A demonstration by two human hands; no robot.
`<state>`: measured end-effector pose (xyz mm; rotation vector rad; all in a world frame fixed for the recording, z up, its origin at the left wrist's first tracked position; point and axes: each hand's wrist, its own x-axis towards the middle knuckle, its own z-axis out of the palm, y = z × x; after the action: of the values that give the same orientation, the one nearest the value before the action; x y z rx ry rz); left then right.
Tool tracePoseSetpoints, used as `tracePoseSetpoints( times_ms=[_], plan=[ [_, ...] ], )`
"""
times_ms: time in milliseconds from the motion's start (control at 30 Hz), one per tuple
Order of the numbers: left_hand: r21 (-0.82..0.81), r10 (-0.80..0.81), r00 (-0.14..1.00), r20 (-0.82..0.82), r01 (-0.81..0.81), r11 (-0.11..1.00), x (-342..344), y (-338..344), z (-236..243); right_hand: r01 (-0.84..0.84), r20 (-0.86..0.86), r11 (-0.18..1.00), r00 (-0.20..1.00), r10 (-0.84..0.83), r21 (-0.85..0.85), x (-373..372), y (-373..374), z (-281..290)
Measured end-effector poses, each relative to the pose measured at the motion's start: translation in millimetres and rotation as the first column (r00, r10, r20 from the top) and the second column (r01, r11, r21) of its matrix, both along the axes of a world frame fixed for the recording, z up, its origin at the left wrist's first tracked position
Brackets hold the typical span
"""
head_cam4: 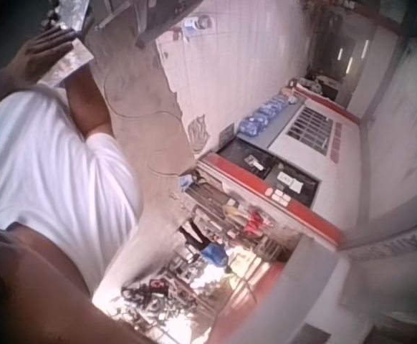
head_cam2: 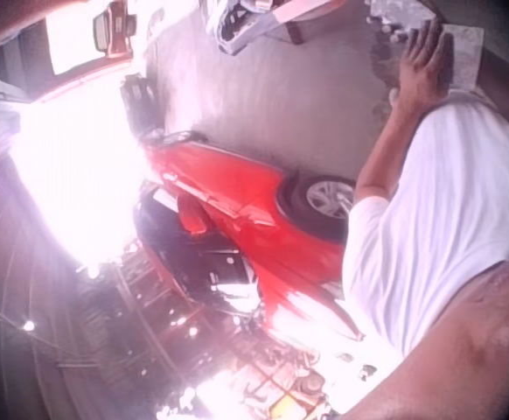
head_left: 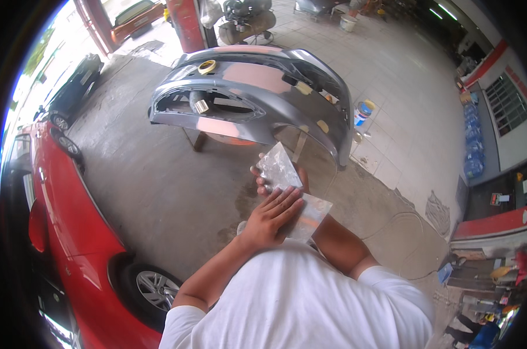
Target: The person sands a red car hood and a gray car bumper using a sanding block and sandpaper. They move between the two parts, applying pressure to smooth the surfaces in a workshop setting.
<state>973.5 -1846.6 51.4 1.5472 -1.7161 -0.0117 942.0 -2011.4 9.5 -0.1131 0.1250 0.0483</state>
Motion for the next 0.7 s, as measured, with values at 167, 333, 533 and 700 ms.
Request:
tracePoseSetpoints(
  times_ms=[167, 333, 533, 700],
  plan=[
    [-0.001, -0.068, 0.997, -0.031, 0.068, 0.998, 10.7, -5.2, 4.8, 0.234, -0.059, 0.965, 0.968, -0.242, -0.118, -0.7, 2.1, 3.9],
    [-0.128, -0.039, 0.983, -0.180, 0.016, 0.992, 18.8, -21.9, -4.5, 0.363, 0.037, 0.902, 0.930, -0.365, -0.235, -1.0, 1.8, -10.4],
    [-0.151, -0.058, 0.916, -0.396, -0.003, 0.988, 27.3, -32.6, -9.2, 0.470, 0.125, 0.454, 0.786, -0.605, -0.757, -13.4, 26.7, -11.9],
    [-0.020, -0.021, 0.835, -0.550, 0.012, 1.000, 25.2, -37.3, 11.7, 0.514, 0.326, 0.134, 0.702, -0.633, -0.847, -18.4, 23.4, 1.7]
  ],
)
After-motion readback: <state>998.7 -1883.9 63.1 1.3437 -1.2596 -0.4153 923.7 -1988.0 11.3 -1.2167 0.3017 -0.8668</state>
